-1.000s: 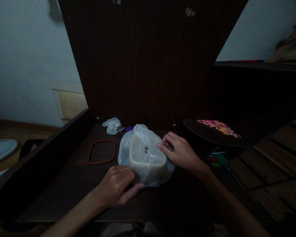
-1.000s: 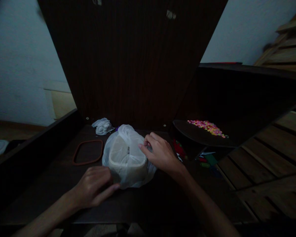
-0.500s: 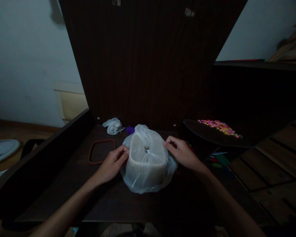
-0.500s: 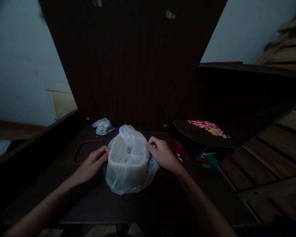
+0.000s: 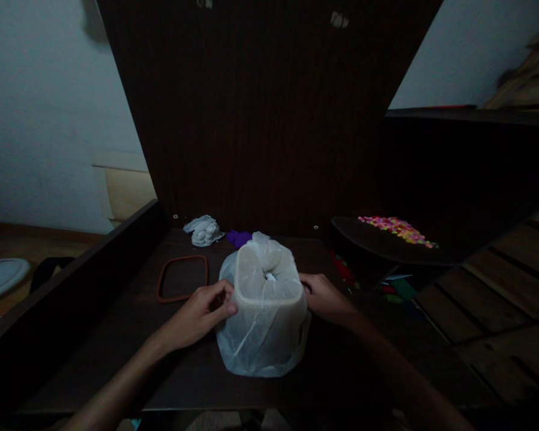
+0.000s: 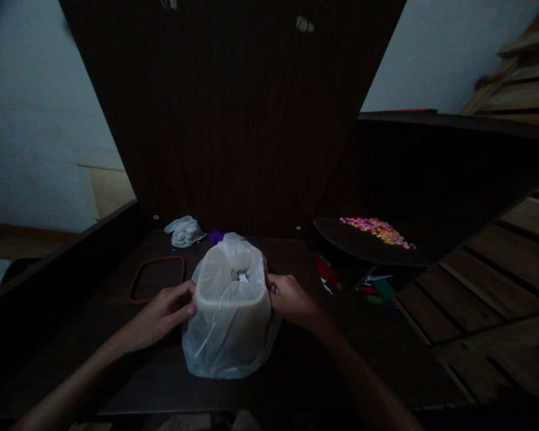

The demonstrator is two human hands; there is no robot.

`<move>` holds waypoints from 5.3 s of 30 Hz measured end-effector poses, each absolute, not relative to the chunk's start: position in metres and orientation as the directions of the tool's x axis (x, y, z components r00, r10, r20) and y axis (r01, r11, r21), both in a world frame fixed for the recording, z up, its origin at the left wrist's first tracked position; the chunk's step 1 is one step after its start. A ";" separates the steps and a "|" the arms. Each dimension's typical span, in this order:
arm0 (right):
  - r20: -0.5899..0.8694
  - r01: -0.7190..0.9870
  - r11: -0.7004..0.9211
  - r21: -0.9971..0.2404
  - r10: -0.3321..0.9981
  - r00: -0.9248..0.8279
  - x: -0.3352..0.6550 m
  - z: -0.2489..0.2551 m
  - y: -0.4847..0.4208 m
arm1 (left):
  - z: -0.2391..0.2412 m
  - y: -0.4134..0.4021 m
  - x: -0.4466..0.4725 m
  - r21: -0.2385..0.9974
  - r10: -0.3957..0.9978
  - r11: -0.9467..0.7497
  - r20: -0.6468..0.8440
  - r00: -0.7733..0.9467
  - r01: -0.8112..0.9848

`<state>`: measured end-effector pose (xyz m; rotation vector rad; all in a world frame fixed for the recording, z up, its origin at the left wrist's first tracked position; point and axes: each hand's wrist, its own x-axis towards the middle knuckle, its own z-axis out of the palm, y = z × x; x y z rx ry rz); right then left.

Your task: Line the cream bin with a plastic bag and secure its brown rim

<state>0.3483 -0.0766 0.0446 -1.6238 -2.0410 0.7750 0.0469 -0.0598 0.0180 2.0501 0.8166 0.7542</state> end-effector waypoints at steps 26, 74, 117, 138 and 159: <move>0.345 0.683 0.318 -0.658 0.933 -0.102 0.359 0.077 -0.055 | 0.052 -0.057 0.030 0.707 0.815 -0.556 0.361 0.453 0.437; 0.098 0.241 0.153 -0.958 0.969 -0.226 0.355 0.055 -0.012 | 0.045 -0.005 0.052 0.639 0.757 -0.591 0.231 0.611 0.491; 0.043 0.682 0.327 -0.654 0.916 -0.398 0.389 0.066 -0.091 | 0.034 -0.062 0.019 0.537 0.798 -0.591 0.281 0.533 0.603; -0.032 -0.096 -0.017 -0.995 0.988 0.150 0.347 -0.012 -0.093 | -0.009 -0.079 0.050 0.971 0.955 -0.185 0.142 0.262 0.148; 0.203 -0.056 0.224 -0.973 0.945 0.256 0.332 -0.018 -0.091 | -0.014 -0.081 0.070 0.938 0.960 -0.278 0.268 0.075 0.207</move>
